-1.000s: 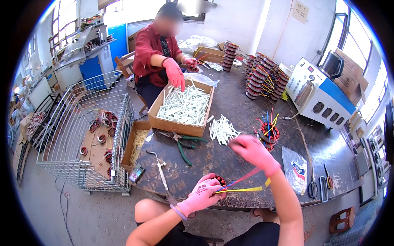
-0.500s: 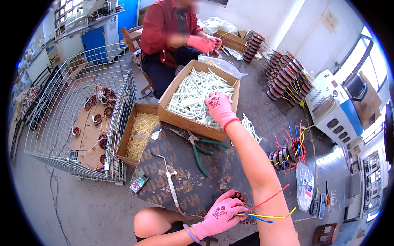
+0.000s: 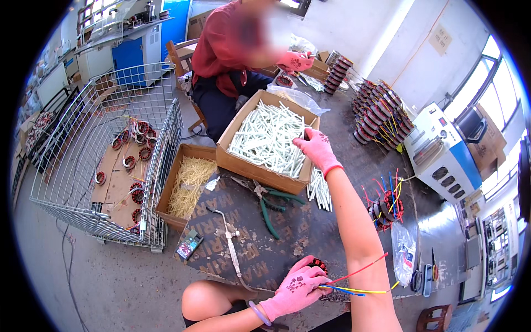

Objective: The person inserts insulation tubes onto wires extending from a motor stator and trims the materials using scissors.

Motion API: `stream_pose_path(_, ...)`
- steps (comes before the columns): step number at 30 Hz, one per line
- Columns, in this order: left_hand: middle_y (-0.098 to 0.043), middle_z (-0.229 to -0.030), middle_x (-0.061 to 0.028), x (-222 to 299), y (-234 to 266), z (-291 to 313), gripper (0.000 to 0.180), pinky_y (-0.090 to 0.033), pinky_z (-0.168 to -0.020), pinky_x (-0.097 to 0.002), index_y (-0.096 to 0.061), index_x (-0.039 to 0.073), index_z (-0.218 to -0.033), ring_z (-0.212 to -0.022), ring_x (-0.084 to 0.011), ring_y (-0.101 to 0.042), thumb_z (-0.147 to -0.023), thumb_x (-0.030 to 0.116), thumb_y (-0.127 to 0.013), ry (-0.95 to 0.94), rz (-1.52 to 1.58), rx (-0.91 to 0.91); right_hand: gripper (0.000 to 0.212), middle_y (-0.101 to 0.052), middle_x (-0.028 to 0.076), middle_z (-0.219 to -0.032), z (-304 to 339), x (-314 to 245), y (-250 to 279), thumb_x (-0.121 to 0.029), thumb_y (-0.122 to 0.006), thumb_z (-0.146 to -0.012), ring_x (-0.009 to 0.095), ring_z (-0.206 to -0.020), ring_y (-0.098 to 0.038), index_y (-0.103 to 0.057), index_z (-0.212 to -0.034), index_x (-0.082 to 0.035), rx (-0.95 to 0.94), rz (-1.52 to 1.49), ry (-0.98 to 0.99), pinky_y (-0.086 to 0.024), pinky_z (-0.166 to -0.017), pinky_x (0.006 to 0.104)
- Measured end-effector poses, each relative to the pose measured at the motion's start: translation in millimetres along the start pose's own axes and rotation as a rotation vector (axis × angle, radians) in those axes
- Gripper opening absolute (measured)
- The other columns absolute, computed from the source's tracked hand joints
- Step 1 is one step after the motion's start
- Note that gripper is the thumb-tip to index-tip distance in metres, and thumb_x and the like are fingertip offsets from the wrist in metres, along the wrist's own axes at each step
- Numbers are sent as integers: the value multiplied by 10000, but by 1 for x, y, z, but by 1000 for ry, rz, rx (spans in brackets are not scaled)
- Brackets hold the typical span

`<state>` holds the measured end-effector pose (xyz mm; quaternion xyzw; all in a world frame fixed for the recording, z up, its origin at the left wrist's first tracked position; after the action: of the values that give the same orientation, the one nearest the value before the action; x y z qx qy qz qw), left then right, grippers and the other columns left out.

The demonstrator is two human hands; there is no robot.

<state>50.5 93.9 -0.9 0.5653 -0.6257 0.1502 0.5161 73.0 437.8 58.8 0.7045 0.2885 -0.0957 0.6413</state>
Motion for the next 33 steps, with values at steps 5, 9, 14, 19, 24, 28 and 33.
stream_pose_path(5, -650, -1013, -30, 2, 1, -1, 240, -274, -1181, -485, -710, 147, -1074, -1054, -227, -617, -843, 210, -693, -9, 8, 2, 443, -665, 209, -1189, -12, 4, -28, -349, -734, -796, 350, -1123, -630, -666, -1108, -43, -123, 138, -105, -497, -957, 429)
stream_pose_path(9, -635, -1005, -43, 2, 5, 2, 221, -293, -1170, -484, -691, 104, -1025, -1065, -245, -608, -815, 171, -690, -22, 25, 45, 458, -699, 190, -1095, -12, -7, -48, -380, -777, -734, 350, -1059, -655, -692, -1032, -42, -24, 317, -69, -514, -905, 427)
stream_pose_path(14, -629, -1010, -46, 7, 7, 1, 200, -314, -1159, -473, -682, 81, -977, -1070, -255, -603, -788, 145, -684, -29, 45, 69, 349, -707, 185, -1005, -19, 3, -51, -330, -721, -753, 370, -1013, -656, -675, -973, -62, 19, 241, -78, -509, -878, 440)
stream_pose_path(19, -661, -982, -24, 3, -4, -1, 175, -309, -1147, -492, -728, 141, -1016, -1078, -231, -607, -865, 224, -699, -29, 59, 12, 244, -682, 48, -828, 32, -7, 29, -244, -722, -842, 150, -739, -625, -666, -944, -28, 189, -320, 15, -490, -689, 317)
stream_pose_path(24, -675, -1001, -26, -1, 2, 1, 198, -339, -1118, -470, -733, 147, -1012, -1061, -238, -619, -831, 226, -724, -34, -87, 50, 136, -629, -19, -754, 211, -25, 117, -82, -752, -813, 42, -687, -555, -673, -911, -32, 260, -538, -36, -436, -605, 223)
stream_pose_path(28, -692, -1005, -38, 6, 2, -1, 174, -376, -1072, -454, -753, 144, -974, -1109, -301, -585, -806, 182, -726, -40, -100, 109, 154, -618, -49, -784, 329, 63, 65, -94, -775, -842, 43, -716, -552, -683, -961, -59, 242, -705, -267, -450, -614, 229)
stream_pose_path(33, -692, -1007, -30, 2, -4, -2, 145, -293, -1149, -465, -743, 132, -991, -1097, -206, -605, -891, 202, -665, -1, -96, -10, 144, -624, -37, -790, 367, 104, 27, -119, -755, -864, 52, -685, -548, -676, -964, -51, 207, -739, -372, -452, -608, 233)
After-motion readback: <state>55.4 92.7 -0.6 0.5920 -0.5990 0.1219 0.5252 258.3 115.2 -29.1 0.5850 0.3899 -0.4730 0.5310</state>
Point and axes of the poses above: each hand's wrist, its own z-axis away from the middle knuckle, its own y-axis out of the back of the hand, x = y × z, the point moved 8 cm from there along -z, towards the middle knuckle
